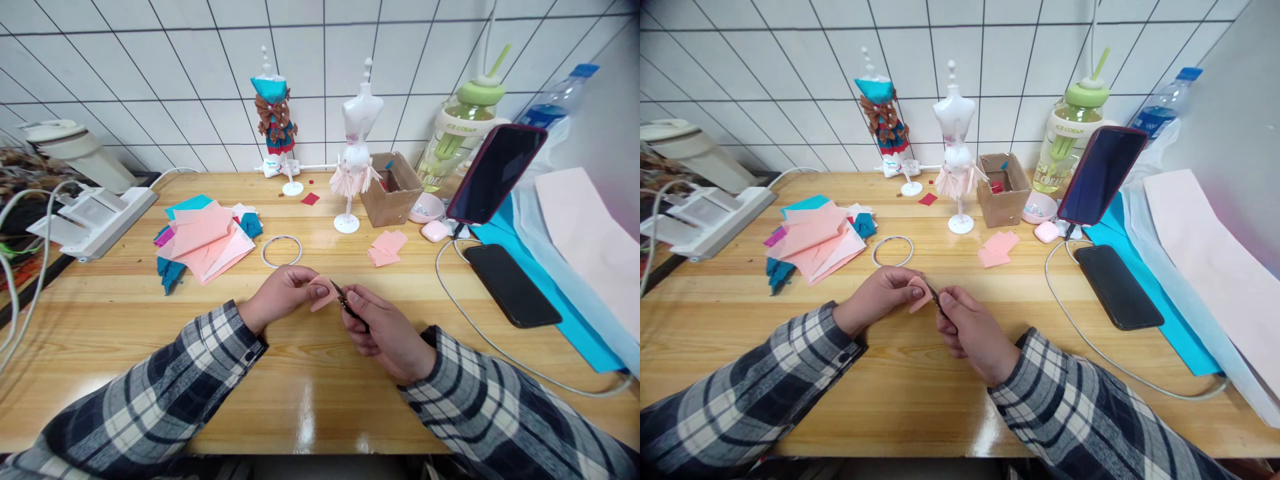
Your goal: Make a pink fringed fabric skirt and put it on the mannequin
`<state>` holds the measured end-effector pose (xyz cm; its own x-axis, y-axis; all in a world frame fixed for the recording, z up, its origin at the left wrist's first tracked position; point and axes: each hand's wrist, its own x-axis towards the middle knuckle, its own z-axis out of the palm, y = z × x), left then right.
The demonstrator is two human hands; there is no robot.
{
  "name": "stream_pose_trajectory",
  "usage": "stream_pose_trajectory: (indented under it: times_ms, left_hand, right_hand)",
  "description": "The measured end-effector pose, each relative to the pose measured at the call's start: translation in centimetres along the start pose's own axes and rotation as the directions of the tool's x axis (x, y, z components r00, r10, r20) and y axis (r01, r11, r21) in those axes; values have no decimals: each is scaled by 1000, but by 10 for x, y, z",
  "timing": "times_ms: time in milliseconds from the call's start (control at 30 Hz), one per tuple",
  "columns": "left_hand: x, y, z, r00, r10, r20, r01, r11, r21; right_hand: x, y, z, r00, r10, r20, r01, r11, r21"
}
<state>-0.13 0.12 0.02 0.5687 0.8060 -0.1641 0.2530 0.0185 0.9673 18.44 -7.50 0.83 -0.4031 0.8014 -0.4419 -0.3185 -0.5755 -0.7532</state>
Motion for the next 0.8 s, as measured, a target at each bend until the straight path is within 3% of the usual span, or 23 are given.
stream_pose_trajectory:
  times_ms: [367,567,800]
  left_hand:
    - [0,-3,-1,1000,2,0,-2,1000,-17]
    - [0,-1,-1,996,1,91,2,999,-33]
    - [0,-1,0,997,-6,75,10,999,-52]
  right_hand:
    - [1,1,0,1000,0,-2,-1,1000,-27]
    - [2,3,-1,1000,8,14,-8,1000,-18]
    - [3,4,0,1000,-1,-1,1,1000,-3]
